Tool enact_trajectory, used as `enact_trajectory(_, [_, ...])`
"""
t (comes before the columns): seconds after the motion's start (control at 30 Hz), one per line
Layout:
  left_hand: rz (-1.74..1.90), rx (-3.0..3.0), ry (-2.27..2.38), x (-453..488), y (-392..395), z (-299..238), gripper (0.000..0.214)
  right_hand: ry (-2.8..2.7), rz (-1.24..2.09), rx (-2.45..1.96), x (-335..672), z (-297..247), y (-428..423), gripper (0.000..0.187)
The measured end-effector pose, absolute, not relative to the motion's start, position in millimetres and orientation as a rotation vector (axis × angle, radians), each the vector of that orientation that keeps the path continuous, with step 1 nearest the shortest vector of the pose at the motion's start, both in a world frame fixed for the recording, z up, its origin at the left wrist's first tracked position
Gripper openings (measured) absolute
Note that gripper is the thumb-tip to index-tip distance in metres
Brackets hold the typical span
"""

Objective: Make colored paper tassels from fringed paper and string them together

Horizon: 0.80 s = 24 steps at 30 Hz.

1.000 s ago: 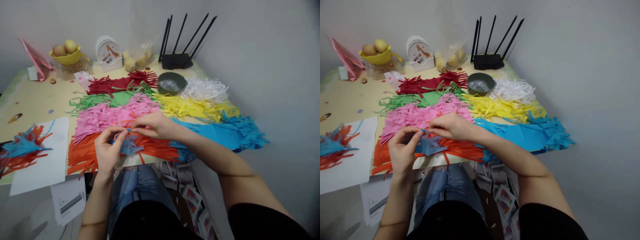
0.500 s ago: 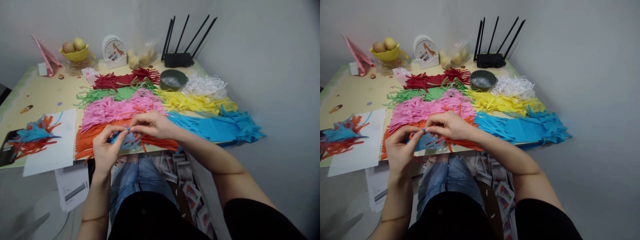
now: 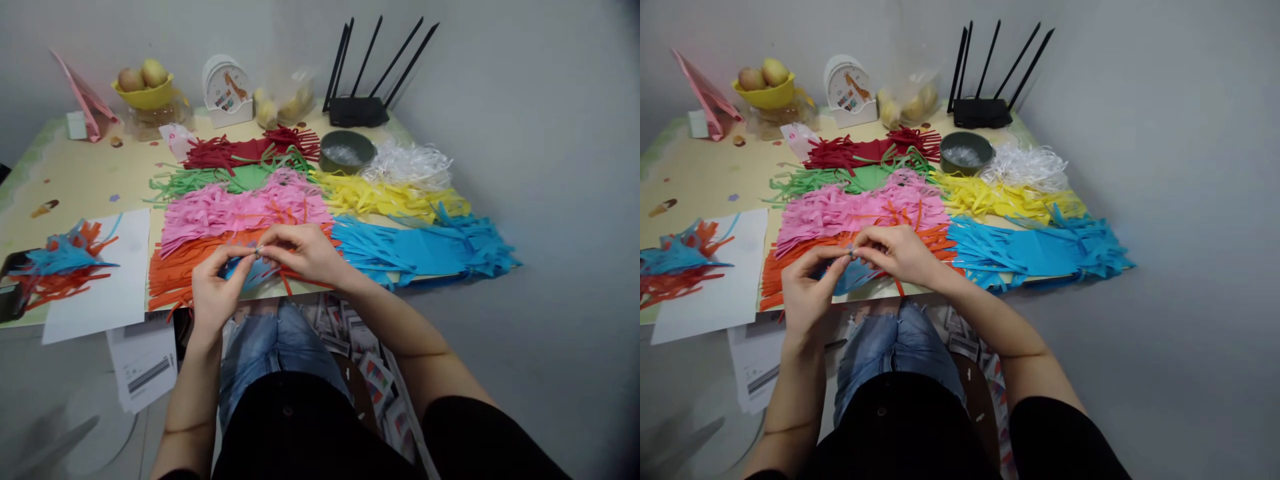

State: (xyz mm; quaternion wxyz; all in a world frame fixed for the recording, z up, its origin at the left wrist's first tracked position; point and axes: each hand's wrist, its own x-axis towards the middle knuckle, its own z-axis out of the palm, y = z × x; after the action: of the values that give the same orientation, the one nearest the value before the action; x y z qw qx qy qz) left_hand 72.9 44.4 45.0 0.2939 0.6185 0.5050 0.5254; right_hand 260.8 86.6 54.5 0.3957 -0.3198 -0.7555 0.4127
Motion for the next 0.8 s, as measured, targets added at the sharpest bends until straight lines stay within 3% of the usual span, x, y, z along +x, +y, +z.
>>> enact_trajectory(0.2, [1.499, 1.584, 1.416, 74.4, 40.1, 35.6, 0.005, -1.729, 1.355, -0.809, 257.1, 50.1, 86.3, 0.019])
enact_trajectory(0.4, [1.717, 1.741, 1.428, 84.4, 31.6, 28.5, 0.005, -1.630, 1.273, -0.845, 247.2, 45.0, 75.6, 0.019])
enact_trajectory(0.6, [1.555, 1.585, 1.407, 79.4, 30.3, 32.5, 0.010, -1.587, 1.223, -0.831, 246.3, 46.8, 70.0, 0.019])
enact_trajectory(0.8, [1.642, 1.589, 1.402, 80.9, 29.2, 30.7, 0.007, -1.503, 1.459, -0.811, 244.4, 44.8, 69.2, 0.025])
